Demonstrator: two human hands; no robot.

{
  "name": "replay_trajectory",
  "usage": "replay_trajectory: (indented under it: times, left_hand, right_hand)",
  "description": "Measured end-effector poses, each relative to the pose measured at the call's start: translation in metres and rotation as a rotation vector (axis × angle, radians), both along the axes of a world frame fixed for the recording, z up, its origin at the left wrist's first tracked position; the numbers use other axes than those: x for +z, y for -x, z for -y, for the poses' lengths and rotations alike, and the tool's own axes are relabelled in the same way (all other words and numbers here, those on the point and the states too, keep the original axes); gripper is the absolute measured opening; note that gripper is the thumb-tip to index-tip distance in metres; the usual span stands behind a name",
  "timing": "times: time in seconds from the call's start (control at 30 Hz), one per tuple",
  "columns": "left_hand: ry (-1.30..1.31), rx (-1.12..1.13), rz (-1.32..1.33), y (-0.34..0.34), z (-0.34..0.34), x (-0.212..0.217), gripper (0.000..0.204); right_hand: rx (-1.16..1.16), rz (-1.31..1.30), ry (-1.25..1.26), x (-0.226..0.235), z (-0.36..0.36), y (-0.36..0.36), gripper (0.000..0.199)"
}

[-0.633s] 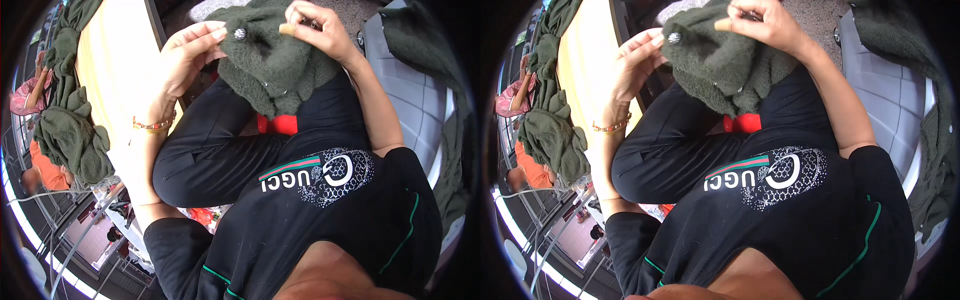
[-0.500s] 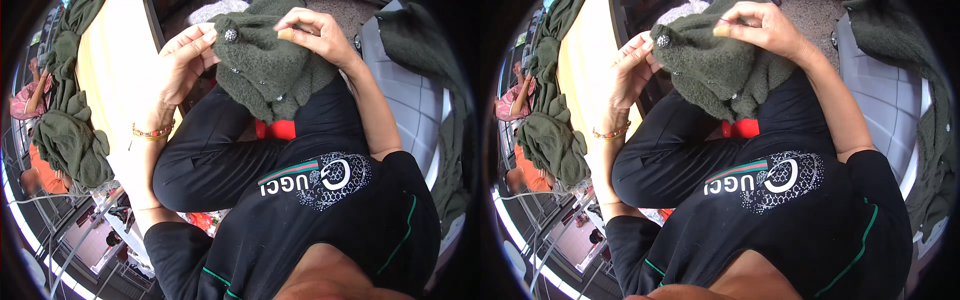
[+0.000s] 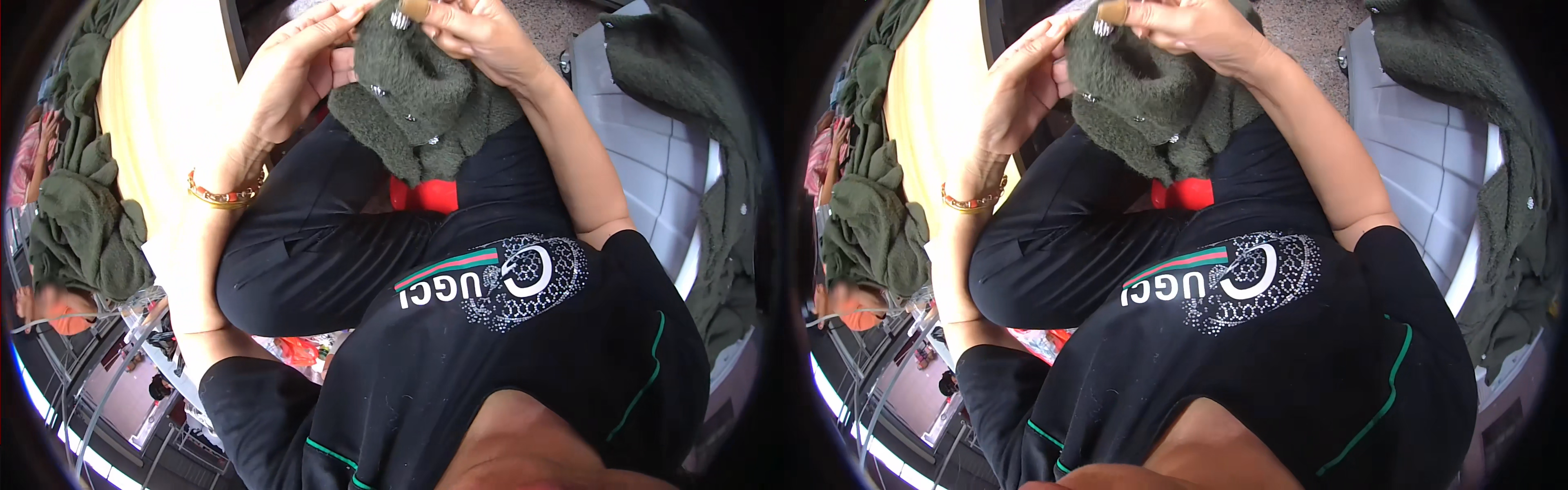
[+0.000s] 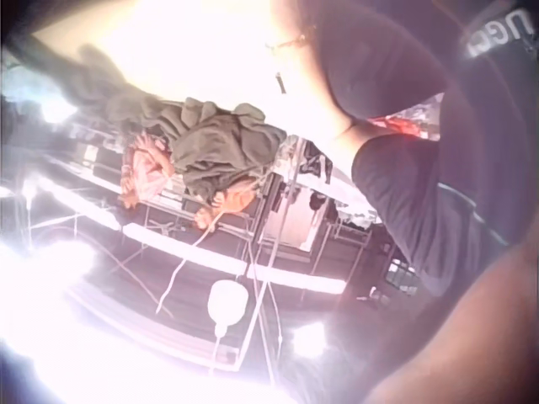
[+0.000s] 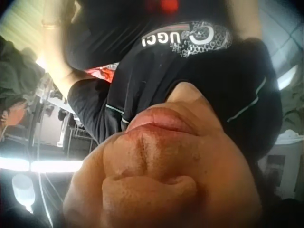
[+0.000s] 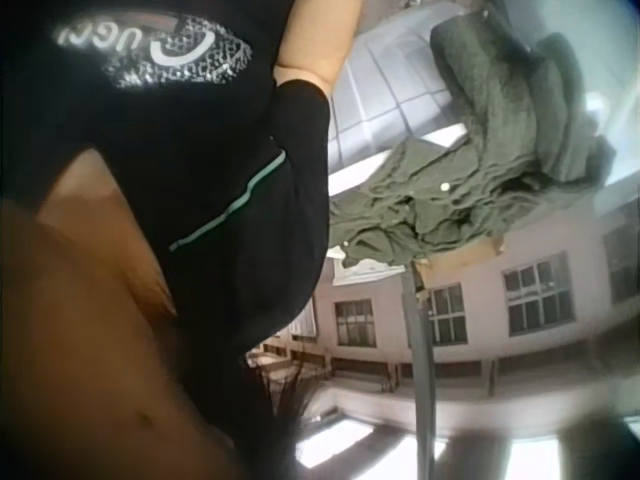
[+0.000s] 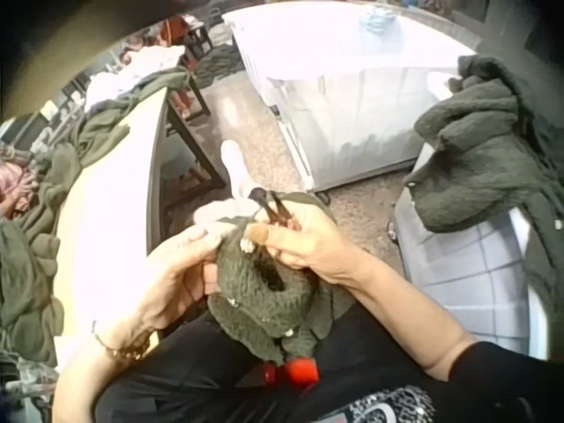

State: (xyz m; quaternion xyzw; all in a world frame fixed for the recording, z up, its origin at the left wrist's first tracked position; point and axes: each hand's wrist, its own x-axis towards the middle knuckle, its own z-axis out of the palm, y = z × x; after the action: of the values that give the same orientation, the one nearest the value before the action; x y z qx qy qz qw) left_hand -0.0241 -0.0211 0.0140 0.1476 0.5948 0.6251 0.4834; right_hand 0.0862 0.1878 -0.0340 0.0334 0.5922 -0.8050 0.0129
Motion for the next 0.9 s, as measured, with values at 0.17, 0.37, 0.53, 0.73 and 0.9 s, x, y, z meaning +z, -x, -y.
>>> replay_trajectory:
  times: [0.17,0.37,0.53,0.73,0.9]
  left_hand:
    - [-0.064,-0.135,0.151,-0.021,-0.011,0.003,0.037]
    - [-0.015,-0.097,-0.111,-0.025,-0.014,0.003,0.05]
    - [-0.076,-0.151,-0.404,-0.026,-0.017,0.007,0.037]
    - [-0.06,-0.097,-0.576,-0.029,-0.019,0.012,0.026]
    - [-0.118,-0.097,-0.647,-0.03,-0.02,0.022,0.022]
  right_hand:
    - [-0.163,-0.019,0.451,-0.028,-0.012,0.007,0.016]
    - [-0.247,0.008,0.58,-0.038,-0.023,0.002,0.011]
    - [-0.233,-0.022,0.62,-0.043,-0.033,-0.002,0.011]
    - [-0.202,-0.091,0.626,-0.026,-0.04,-0.019,0.012]
    - [-0.114,-0.242,0.473,-0.007,-0.059,-0.048,0.033]
